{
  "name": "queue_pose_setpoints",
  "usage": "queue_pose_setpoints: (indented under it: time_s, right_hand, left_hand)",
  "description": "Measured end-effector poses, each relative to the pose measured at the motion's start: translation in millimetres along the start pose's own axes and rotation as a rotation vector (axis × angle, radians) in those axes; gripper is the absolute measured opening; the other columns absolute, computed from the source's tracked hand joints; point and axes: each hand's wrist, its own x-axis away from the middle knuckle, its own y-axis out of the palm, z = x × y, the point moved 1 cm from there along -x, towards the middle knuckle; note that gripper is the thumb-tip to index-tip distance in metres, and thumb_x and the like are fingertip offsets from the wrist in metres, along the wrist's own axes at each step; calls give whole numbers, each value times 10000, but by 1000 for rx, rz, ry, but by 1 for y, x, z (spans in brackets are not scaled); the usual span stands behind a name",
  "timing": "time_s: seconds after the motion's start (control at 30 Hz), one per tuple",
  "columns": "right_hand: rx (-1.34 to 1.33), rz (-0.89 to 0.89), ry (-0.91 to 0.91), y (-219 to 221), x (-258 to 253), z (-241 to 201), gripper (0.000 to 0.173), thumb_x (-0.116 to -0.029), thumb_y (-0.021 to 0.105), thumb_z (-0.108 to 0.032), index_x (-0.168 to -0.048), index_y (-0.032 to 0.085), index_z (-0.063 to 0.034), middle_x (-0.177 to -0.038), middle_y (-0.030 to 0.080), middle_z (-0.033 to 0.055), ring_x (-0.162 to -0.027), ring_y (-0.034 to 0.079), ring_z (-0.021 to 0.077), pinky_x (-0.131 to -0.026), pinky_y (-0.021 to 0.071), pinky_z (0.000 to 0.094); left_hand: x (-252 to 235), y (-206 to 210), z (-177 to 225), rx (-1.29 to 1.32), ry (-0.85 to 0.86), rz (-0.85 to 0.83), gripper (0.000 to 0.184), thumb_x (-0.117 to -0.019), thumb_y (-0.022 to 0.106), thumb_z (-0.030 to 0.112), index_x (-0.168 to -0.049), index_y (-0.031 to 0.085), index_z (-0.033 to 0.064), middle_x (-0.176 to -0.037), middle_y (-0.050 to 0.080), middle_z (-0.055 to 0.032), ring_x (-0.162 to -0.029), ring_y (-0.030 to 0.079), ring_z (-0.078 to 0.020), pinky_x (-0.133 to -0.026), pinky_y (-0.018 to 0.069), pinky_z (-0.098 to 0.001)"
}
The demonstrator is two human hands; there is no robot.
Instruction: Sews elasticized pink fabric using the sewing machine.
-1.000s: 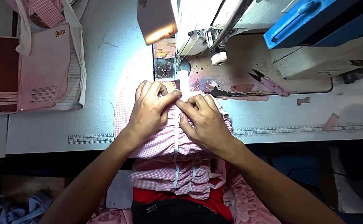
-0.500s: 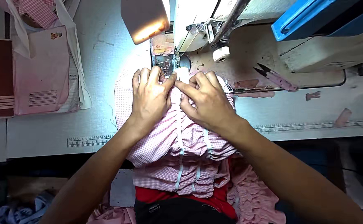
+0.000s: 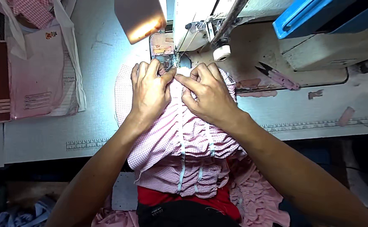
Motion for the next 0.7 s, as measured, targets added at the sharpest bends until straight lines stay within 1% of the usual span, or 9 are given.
queue_pose_setpoints:
  time_s: [0.3, 0.4, 0.43, 0.47, 0.5, 0.53, 0.57, 0.63, 0.7]
  right_hand:
    - [13, 4, 17, 2, -1, 0, 425, -1010, 480, -282, -1381, 686, -260, -1046, 563, 110, -1016, 504, 282, -851, 415, 392]
    - [4, 9, 23, 2, -1, 0, 436, -997, 488, -300, -1390, 677, -287, -1210, 596, 117, -1122, 500, 300, -916, 423, 420]
    - [-11, 11, 12, 2, -1, 1, 435, -999, 489, -307, -1390, 677, -275, -1273, 604, 114, -1159, 504, 302, -950, 425, 428]
    - [-36, 18, 1, 2, 0, 3, 429, -1000, 498, -315, -1380, 684, -241, -1305, 611, 109, -1181, 514, 301, -980, 426, 433]
    - [-74, 35, -1, 1, 1, 4, 419, -996, 519, -322, -1353, 698, -195, -1307, 626, 101, -1188, 536, 292, -998, 436, 428]
    - [-117, 55, 11, 0, 2, 5, 412, -987, 541, -313, -1329, 699, -146, -1303, 646, 95, -1194, 560, 282, -1011, 448, 419]
    - [-144, 71, 27, -1, 2, 6, 408, -979, 546, -293, -1318, 686, -115, -1309, 660, 91, -1209, 581, 273, -1029, 458, 411]
    - [-160, 72, 54, -2, 3, 7, 390, -999, 515, -260, -1311, 681, -96, -1328, 666, 87, -1233, 589, 263, -1053, 452, 404]
    - [-131, 47, 54, -2, 2, 7, 399, -1033, 463, -253, -1329, 685, -105, -1375, 645, 82, -1268, 570, 270, -1079, 436, 411]
  left_hand:
    - [0, 1, -2, 34, 0, 27, 353, -1002, 535, 190, -1266, 750, 284, -1055, 623, -77, -1049, 556, -280, -1037, 358, -500]
    - [2, -1, -4, 70, 32, 109, 336, -1005, 537, 177, -1264, 742, 232, -1139, 632, -90, -1111, 545, -284, -1005, 394, -455]
    - [4, -3, -4, 83, 60, 131, 331, -1014, 530, 189, -1277, 730, 213, -1228, 638, -89, -1212, 532, -291, -1065, 384, -479]
    - [9, -6, -3, 101, 99, 122, 327, -1028, 523, 218, -1291, 717, 197, -1343, 633, -84, -1358, 491, -315, -1168, 316, -562]
    - [14, -9, -2, 127, 153, 79, 338, -1039, 515, 267, -1303, 710, 188, -1434, 615, -68, -1461, 424, -335, -1224, 212, -642]
    - [19, -10, -2, 159, 209, 24, 361, -1044, 511, 326, -1304, 720, 187, -1461, 615, -35, -1499, 391, -331, -1239, 146, -678]
    - [24, -11, -2, 188, 238, -38, 386, -1043, 510, 389, -1302, 732, 207, -1458, 625, 13, -1508, 390, -304, -1246, 123, -678]
    - [28, -13, -7, 190, 261, -135, 426, -1027, 518, 511, -1317, 727, 278, -1461, 618, 80, -1509, 395, -274, -1239, 129, -687]
    - [28, -16, -9, 156, 289, -161, 444, -1009, 532, 550, -1324, 720, 300, -1470, 609, 91, -1519, 377, -272, -1233, 103, -700]
